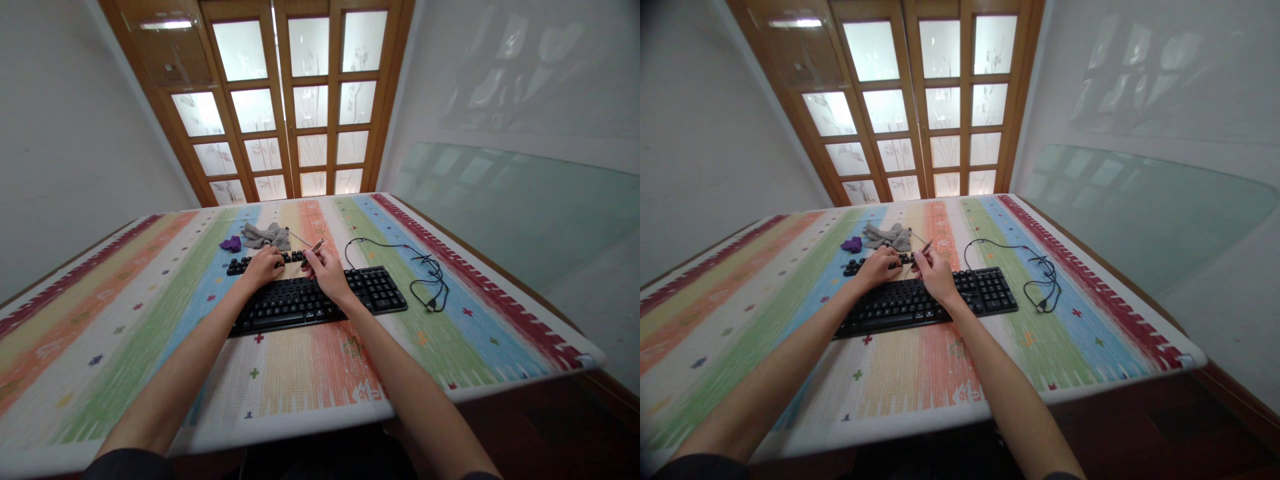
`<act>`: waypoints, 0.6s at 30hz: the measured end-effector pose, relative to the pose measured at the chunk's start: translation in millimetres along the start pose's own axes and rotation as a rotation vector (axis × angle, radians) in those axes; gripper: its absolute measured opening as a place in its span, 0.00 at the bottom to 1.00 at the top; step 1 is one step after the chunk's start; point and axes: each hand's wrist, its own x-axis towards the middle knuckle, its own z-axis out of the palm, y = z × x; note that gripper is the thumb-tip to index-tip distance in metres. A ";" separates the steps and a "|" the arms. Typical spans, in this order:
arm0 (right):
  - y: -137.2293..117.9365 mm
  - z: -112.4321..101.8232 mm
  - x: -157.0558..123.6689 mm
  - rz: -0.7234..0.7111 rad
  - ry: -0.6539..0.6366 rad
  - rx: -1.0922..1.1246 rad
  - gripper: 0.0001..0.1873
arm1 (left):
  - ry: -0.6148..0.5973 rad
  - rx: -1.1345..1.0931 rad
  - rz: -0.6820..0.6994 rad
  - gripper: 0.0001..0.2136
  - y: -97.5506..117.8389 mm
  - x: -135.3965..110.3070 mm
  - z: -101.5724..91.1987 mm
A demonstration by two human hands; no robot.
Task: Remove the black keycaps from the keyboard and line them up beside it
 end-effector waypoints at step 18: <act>-2.2 -14.6 1.4 -0.071 -0.180 -0.235 0.17 | 0.060 0.009 -0.087 0.05 12.0 -7.8 -5.4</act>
